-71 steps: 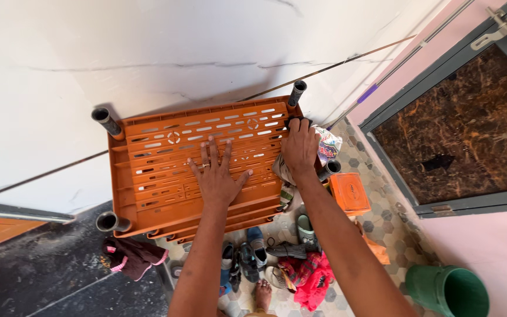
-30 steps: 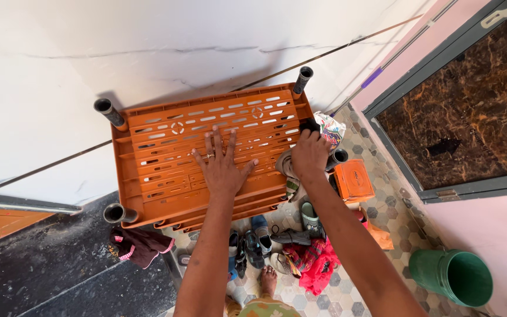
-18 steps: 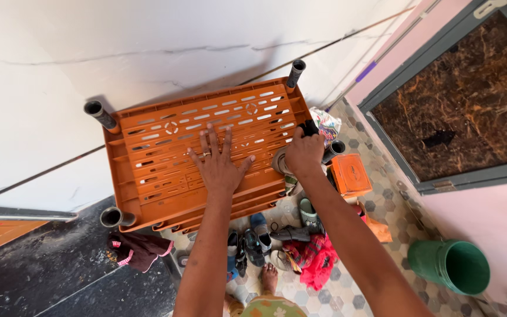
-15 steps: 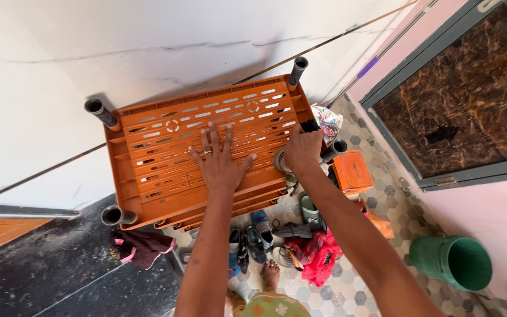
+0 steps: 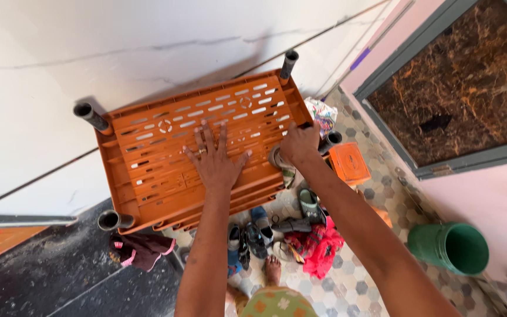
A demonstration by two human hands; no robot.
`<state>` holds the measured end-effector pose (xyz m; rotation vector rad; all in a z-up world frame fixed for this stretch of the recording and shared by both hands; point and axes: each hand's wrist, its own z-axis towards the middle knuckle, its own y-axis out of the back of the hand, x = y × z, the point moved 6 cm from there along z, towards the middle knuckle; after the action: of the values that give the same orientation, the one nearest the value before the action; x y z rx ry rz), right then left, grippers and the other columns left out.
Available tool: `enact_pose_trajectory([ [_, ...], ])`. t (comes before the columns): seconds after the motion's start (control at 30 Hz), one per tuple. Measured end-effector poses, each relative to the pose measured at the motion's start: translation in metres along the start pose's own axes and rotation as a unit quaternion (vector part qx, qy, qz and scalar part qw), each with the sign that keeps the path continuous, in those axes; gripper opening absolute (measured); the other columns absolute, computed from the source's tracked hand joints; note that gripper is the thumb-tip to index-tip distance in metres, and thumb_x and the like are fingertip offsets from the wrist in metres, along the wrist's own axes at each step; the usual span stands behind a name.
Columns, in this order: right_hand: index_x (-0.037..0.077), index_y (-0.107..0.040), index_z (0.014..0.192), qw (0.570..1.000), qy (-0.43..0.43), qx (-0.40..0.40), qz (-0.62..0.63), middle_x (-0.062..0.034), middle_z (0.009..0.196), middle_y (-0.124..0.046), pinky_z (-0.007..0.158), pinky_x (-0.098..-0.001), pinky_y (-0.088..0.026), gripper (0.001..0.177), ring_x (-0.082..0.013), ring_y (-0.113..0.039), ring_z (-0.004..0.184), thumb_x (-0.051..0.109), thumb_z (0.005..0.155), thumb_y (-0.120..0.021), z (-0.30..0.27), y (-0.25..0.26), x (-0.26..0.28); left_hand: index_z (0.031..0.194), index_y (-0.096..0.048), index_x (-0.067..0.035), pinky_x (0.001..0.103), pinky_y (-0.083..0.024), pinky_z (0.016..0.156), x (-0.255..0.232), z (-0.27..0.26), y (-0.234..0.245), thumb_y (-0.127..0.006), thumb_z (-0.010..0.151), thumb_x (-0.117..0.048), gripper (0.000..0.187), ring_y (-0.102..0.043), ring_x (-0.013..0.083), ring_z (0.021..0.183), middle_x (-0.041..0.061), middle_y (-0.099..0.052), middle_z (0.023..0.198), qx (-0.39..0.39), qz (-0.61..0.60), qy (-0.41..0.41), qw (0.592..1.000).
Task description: The person wipes the surfaces of an orange plastic shoe rack with a cloth. They clean the shelves and vertical supports, then briefly rinse the cloth at a wall tap before continuing to wipe the rack.
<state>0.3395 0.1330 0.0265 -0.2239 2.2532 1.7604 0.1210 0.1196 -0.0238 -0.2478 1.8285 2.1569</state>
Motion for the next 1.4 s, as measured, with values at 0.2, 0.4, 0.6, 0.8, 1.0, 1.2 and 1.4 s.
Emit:
enact_pose_trajectory([
  [0.2, -0.001, -0.06, 0.129, 0.996, 0.01, 0.055, -0.069, -0.0047, 0.096, -0.078, 0.099, -0.0431, -0.032, 0.049, -0.0189, -0.075, 0.088, 0.029, 0.091, -0.063, -0.016, 0.008, 0.021, 0.166, -0.009, -0.034, 0.072, 0.002, 0.12, 0.001, -0.003, 0.0, -0.05, 0.083, -0.087, 0.106, 0.009, 0.0305, 0.159, 0.009, 0.005, 0.173, 0.009, 0.019, 0.004, 1.0],
  [0.4, 0.017, -0.073, 0.105, 0.994, 0.067, -0.061, -0.067, -0.0007, 0.096, -0.068, 0.082, -0.0477, -0.04, 0.016, -0.0213, -0.072, 0.083, 0.026, 0.098, -0.061, -0.03, 0.004, 0.045, 0.166, -0.008, -0.034, 0.072, 0.003, 0.119, -0.003, 0.002, 0.005, -0.05, 0.08, -0.086, 0.108, 0.011, 0.0292, 0.157, 0.007, 0.01, 0.172, 0.04, 0.018, 0.012, 0.999],
  [0.6, 0.011, -0.061, 0.107, 0.966, 0.085, -0.179, 0.167, -0.0099, 0.076, -0.072, 0.081, -0.0469, -0.043, 0.032, -0.0308, -0.07, 0.078, 0.042, 0.102, -0.057, -0.073, 0.051, 0.062, 0.166, -0.008, -0.035, 0.071, 0.006, 0.119, 0.003, 0.004, -0.008, -0.042, 0.093, -0.077, 0.091, 0.013, 0.032, 0.158, 0.009, 0.012, 0.173, 0.046, 0.022, 0.014, 0.999],
  [0.8, 0.012, -0.055, 0.109, 0.863, 0.152, -0.121, 0.467, -0.0123, 0.071, -0.069, 0.067, -0.0457, -0.048, 0.031, -0.0317, -0.069, 0.065, 0.041, 0.1, -0.053, -0.107, 0.092, 0.041, 0.162, -0.02, -0.037, 0.073, 0.007, 0.114, 0.02, 0.02, -0.018, -0.036, 0.105, -0.055, 0.063, 0.006, 0.0365, 0.156, 0.01, 0.001, 0.171, 0.075, -0.097, -0.02, 0.992],
  [1.0, 0.01, -0.059, 0.118, 0.812, 0.137, -0.274, 0.496, -0.018, 0.095, -0.062, 0.076, -0.0442, -0.053, 0.031, -0.0324, -0.069, 0.083, 0.039, 0.108, -0.056, -0.057, 0.13, 0.005, 0.14, -0.06, -0.025, 0.069, -0.008, 0.118, 0.048, -0.019, 0.05, -0.054, 0.101, -0.037, 0.041, -0.027, 0.042, 0.15, 0.016, -0.04, 0.159, -0.012, -0.087, 0.004, 0.996],
  [1.2, 0.015, -0.065, 0.126, 0.884, 0.127, -0.264, 0.365, -0.0159, 0.137, -0.05, 0.103, -0.051, -0.049, 0.037, -0.0378, -0.056, 0.126, 0.045, 0.104, -0.063, 0.009, 0.078, 0.029, 0.114, -0.072, -0.011, 0.055, -0.035, 0.113, 0.066, -0.066, 0.096, -0.066, 0.094, -0.031, 0.029, -0.053, 0.0371, 0.127, 0.012, -0.063, 0.134, -0.077, -0.084, 0.045, 0.992],
  [1.4, 0.009, -0.028, 0.161, 0.887, 0.166, -0.259, 0.345, -0.0314, 0.163, -0.013, 0.114, -0.0632, -0.023, 0.084, -0.0521, -0.016, 0.148, 0.053, 0.098, -0.062, 0.06, 0.034, 0.066, 0.092, -0.065, -0.005, 0.048, -0.054, 0.069, 0.078, -0.078, 0.101, -0.062, 0.097, -0.032, 0.028, -0.069, 0.0355, 0.082, 0.017, -0.069, 0.097, -0.083, -0.105, 0.096, 0.986],
])
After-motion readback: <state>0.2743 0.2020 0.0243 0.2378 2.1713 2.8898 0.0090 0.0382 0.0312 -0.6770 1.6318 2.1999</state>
